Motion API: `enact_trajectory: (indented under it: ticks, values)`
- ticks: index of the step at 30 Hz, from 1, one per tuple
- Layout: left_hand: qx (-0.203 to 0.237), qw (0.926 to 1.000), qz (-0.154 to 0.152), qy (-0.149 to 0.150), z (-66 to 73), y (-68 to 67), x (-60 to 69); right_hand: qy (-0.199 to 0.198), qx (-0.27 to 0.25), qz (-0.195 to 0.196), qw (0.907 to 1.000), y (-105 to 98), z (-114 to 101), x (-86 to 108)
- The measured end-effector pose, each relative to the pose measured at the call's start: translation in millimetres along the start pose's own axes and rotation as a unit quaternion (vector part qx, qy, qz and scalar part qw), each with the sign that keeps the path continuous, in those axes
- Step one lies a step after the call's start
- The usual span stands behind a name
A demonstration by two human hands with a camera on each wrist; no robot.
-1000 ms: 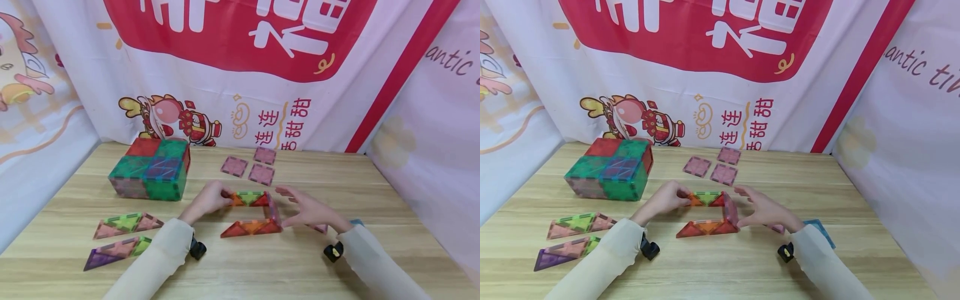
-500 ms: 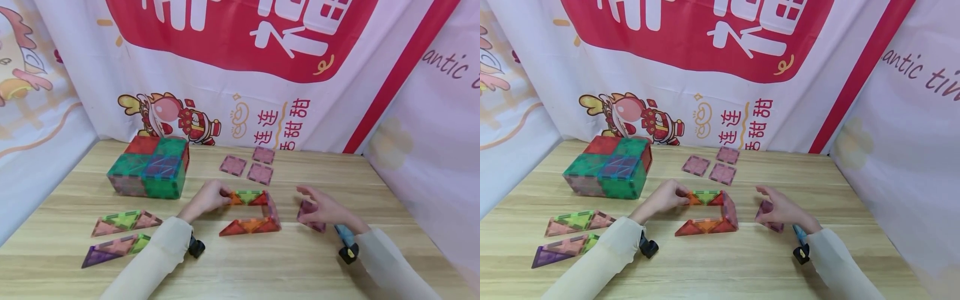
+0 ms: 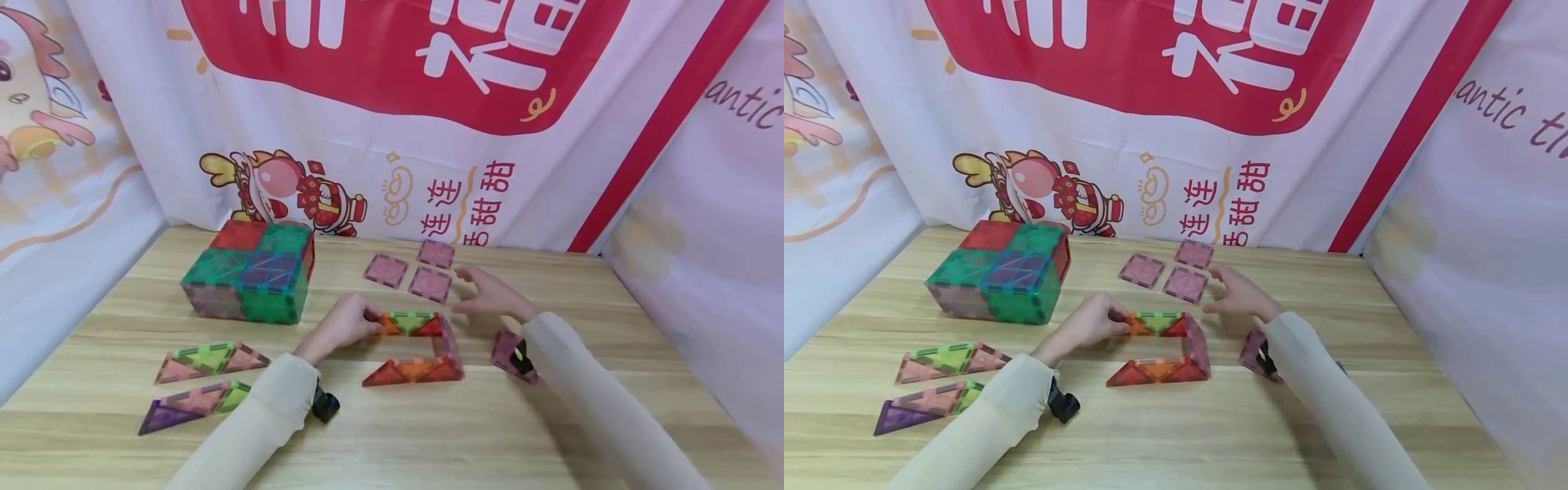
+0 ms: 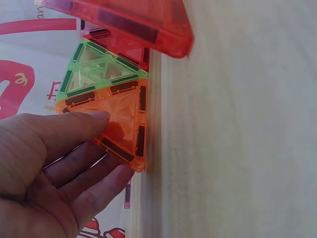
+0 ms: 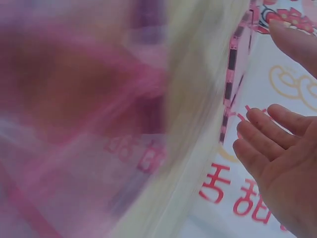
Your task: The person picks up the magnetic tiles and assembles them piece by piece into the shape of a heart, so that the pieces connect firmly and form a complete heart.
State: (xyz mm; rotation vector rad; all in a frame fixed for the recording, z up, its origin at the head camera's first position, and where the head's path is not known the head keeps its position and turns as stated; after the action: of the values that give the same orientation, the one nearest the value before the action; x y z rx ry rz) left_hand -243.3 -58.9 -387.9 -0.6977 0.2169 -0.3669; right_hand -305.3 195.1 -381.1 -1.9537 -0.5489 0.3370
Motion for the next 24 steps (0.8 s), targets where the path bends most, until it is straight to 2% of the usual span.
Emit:
enact_trajectory:
  ticks: [5,9,12,18,24]
  values:
    - [-0.002,1.0000,0.006,-0.005,1.5,-1.4,1.3,-0.034,0.022,-0.003,0.9992,7,-10,-32.7]
    - [-0.004,1.0000,0.001,-0.001,1.1,-0.9,1.1,-0.037,0.036,-0.013,0.9986,13,-14,-47.1]
    - [-0.006,0.9999,-0.007,0.009,3.1,1.8,0.1,-0.017,0.037,-0.016,0.9990,16,-11,-48.2]
    - [-0.002,0.9998,-0.011,0.015,4.6,0.6,1.3,-0.006,0.044,-0.003,0.9990,15,-8,-47.7]
    - [-0.001,0.9999,-0.010,0.004,2.7,-1.0,1.7,0.005,0.016,0.007,0.9998,-3,-12,-36.9]
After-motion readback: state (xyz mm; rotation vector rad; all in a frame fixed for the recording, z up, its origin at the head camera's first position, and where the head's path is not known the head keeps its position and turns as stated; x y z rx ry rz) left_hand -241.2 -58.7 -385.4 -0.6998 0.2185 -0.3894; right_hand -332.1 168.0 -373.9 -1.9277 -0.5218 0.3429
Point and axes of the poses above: each hand's wrist, its own x-axis away from the middle knuckle, its own y-axis out of the palm, z = x × y, the point moved 5 cm from there along -x, towards the middle knuckle, and after that the axes turned 5 degrees about x, right-handed, at the moved point
